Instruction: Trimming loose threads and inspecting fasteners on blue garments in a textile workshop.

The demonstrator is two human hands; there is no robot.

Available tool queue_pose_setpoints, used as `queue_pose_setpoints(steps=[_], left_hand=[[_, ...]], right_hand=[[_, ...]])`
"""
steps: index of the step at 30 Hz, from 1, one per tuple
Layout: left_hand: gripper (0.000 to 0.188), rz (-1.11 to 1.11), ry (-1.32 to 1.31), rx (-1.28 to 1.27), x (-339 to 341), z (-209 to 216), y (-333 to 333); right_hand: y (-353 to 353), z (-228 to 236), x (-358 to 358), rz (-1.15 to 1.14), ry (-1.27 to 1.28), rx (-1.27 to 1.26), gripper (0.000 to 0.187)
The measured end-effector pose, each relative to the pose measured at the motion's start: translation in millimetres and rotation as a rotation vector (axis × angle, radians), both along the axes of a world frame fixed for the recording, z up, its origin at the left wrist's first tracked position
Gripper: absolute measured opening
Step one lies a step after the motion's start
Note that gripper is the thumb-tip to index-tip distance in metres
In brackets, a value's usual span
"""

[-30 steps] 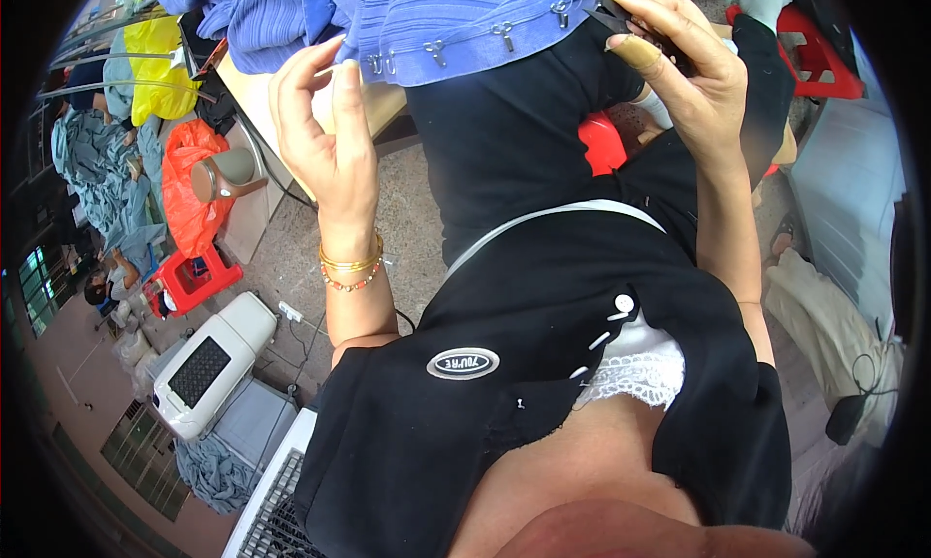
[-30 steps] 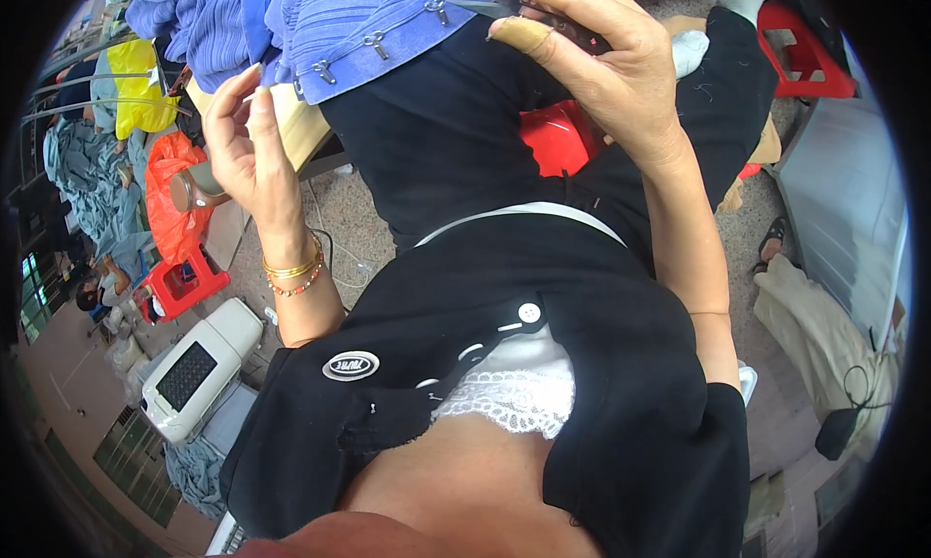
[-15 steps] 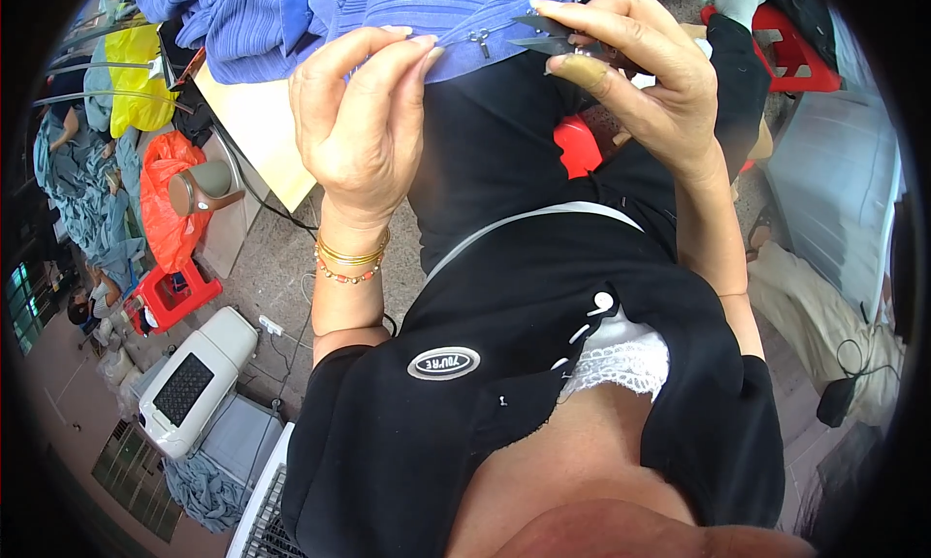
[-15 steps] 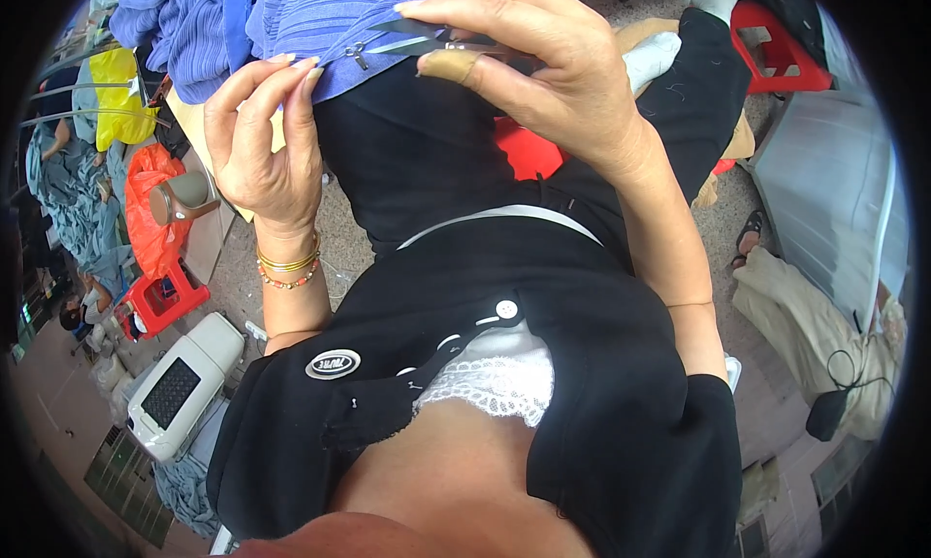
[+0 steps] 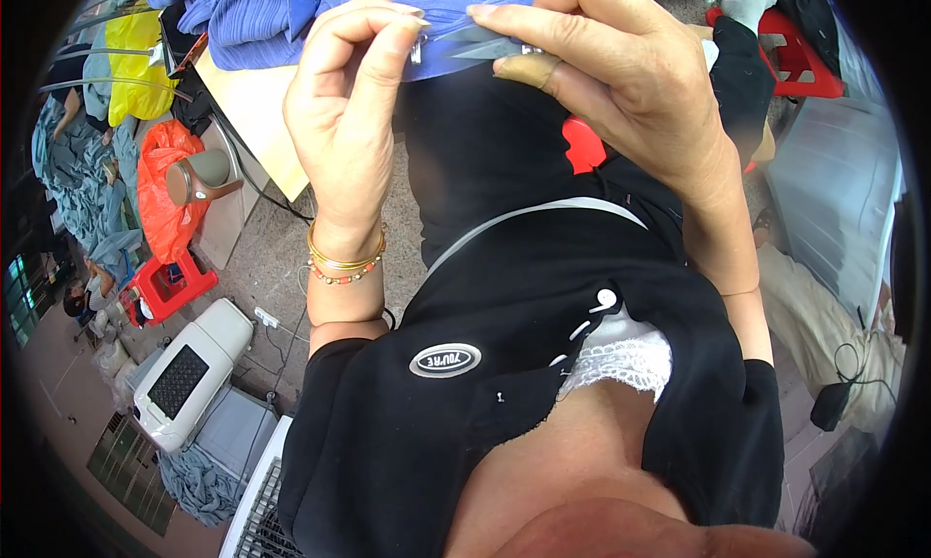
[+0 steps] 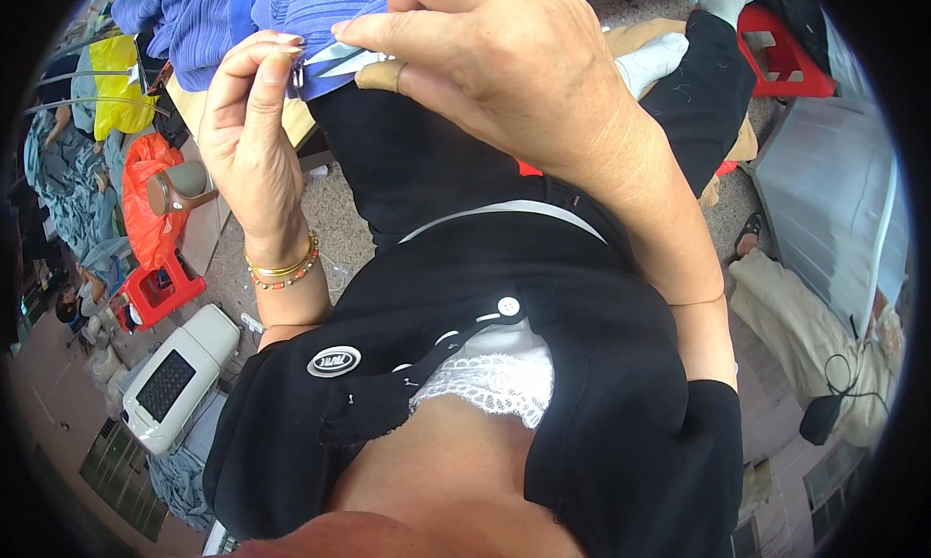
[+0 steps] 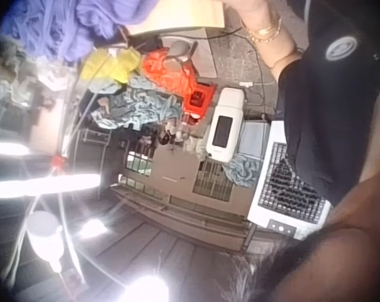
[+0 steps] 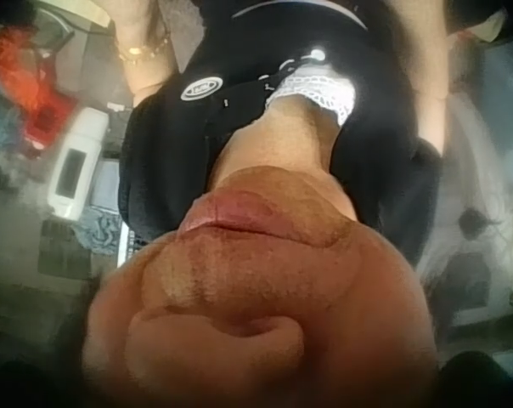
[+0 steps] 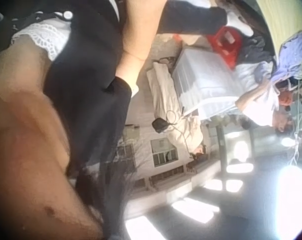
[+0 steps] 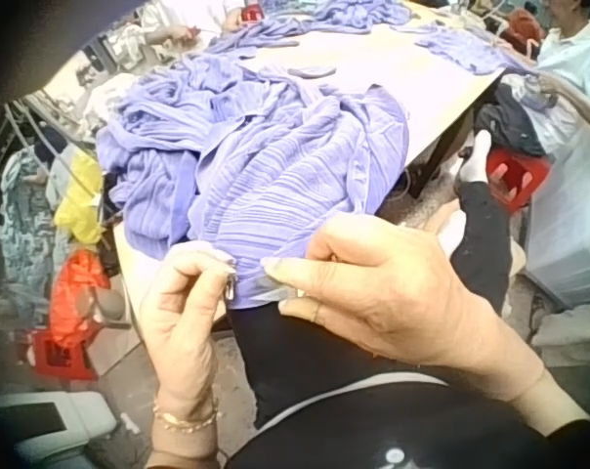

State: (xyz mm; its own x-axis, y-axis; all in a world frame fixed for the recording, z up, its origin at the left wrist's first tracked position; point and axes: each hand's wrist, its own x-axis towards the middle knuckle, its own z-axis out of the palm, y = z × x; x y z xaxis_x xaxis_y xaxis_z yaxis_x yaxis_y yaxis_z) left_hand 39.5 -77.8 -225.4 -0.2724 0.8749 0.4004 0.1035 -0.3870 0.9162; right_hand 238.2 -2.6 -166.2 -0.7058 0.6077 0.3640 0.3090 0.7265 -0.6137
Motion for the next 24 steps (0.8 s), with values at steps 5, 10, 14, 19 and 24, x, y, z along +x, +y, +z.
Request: queue_pose_setpoints(steps=[5,10,14,19,24], left_hand=[[0.006,-0.019,-0.018,-0.017,-1.5,1.1,0.5],[0.008,-0.042,-0.070,-0.066,-3.8,5.1,0.2],[0.008,-0.044,-0.040,-0.068,-3.2,7.1,1.2],[0.007,-0.032,-0.028,-0.076,-1.9,6.3,1.8],[0.006,0.013,0.048,-0.056,-0.8,8.3,-0.4]], right_hand=[[-1.7,0.1,-6.5,-0.008,0.051,0.062,0.033],[-0.9,8.0,-12.4,0.022,-0.006,0.072,0.027],[-0.4,-1.2,-11.1,0.057,0.186,0.045,0.025],[0.3,-0.6,-14.0,0.051,-0.056,0.188,0.019],[2.1,9.2,1.6,0.049,0.064,0.026,0.022]])
